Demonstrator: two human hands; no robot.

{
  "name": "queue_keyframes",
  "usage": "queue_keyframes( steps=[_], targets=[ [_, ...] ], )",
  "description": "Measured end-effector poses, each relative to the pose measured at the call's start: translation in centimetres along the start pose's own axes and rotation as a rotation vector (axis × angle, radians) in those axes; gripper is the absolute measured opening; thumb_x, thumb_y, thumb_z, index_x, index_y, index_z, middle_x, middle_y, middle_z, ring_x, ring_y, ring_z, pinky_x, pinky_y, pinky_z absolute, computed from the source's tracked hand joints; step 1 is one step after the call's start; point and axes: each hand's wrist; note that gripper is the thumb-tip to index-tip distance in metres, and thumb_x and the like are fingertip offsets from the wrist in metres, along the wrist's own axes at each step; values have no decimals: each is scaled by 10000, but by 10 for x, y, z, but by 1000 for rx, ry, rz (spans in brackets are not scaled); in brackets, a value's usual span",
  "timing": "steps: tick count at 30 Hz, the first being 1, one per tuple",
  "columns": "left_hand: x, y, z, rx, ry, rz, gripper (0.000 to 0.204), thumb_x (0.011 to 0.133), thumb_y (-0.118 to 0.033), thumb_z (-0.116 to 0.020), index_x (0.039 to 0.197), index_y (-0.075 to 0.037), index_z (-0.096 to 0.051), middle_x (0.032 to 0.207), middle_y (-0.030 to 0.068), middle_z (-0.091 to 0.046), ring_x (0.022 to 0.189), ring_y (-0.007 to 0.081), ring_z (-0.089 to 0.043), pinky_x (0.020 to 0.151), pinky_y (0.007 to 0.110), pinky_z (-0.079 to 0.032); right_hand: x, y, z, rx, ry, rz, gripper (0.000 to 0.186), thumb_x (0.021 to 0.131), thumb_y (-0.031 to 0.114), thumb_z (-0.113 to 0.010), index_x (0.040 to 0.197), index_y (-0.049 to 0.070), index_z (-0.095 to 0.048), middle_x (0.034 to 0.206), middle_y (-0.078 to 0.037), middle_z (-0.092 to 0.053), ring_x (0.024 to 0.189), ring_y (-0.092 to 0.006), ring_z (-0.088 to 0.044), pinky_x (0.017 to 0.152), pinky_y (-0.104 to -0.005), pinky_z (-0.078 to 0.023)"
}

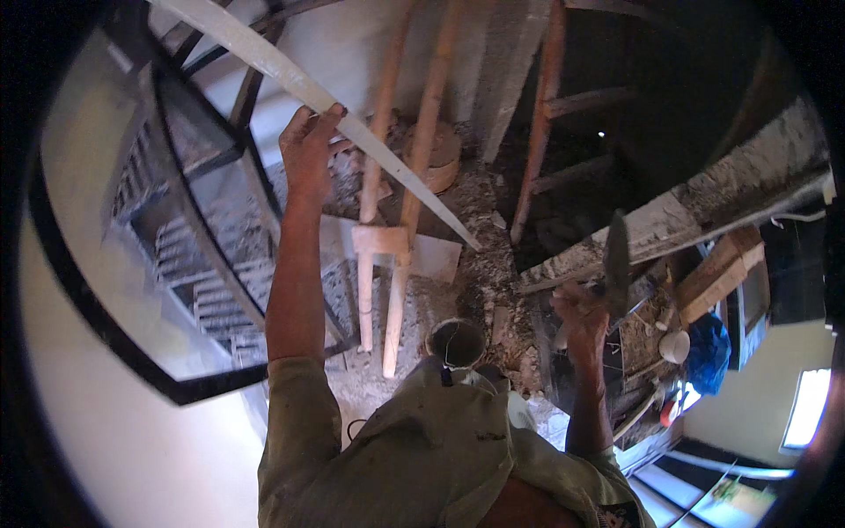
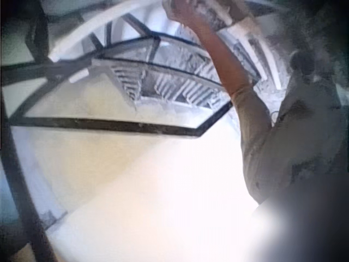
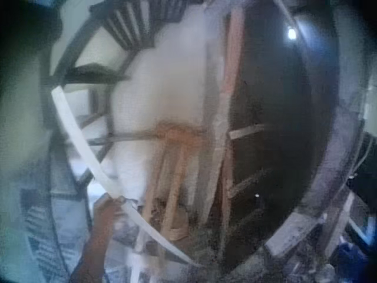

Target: The person installs a large dark tile onto a concrete wall section, using a trowel to apply adhesive or mortar and a hammer to tap the tile into place for proper alignment.

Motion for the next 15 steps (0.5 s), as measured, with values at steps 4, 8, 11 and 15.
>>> queue_keyframes(
  steps=[4, 8, 11, 15],
  targets=[
    [38, 36, -45, 5, 166, 27, 254, 901, -229, -677, 1032, -18, -626, 920, 84, -659, 796, 171, -648, 668, 297, -583, -24, -21, 23, -294, -32, -58, 275, 817, 87, -701, 1066, -26, -673, 1025, -96, -681, 924, -192, -642, 821, -340, -519],
    [61, 71, -106, -37, 206, 111, 168, 861, -177, -708, 963, -48, -678, 859, 41, -667, 746, 128, -649, 552, 246, -517, -38, -63, 46, -330, -5, -43, 266, 845, 157, -683, 1070, 16, -680, 993, -157, -690, 916, -268, -671, 785, -348, -529],
    [85, 105, -145, -35, 265, 133, 186, 871, -193, -710, 994, -56, -684, 862, 30, -673, 654, 118, -629, 500, 260, -490, -39, -59, 54, -499, 59, 51, 263, 856, 197, -668, 1058, 31, -683, 920, -184, -689, 856, -321, -684, 722, -368, -537],
    [130, 144, -213, 0, 319, 113, 172, 881, -185, -708, 1002, -63, -699, 851, 31, -679, 681, 124, -628, 590, 275, -509, -47, -98, 71, -615, 88, 80, 242, 847, 217, -655, 1021, 52, -688, 806, -185, -680, 732, -370, -680, 604, -426, -521]
  ],
)
Point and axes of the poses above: each hand's wrist, its own x-axis towards the middle knuckle, its own z-axis out of the back of the hand, y = z × x
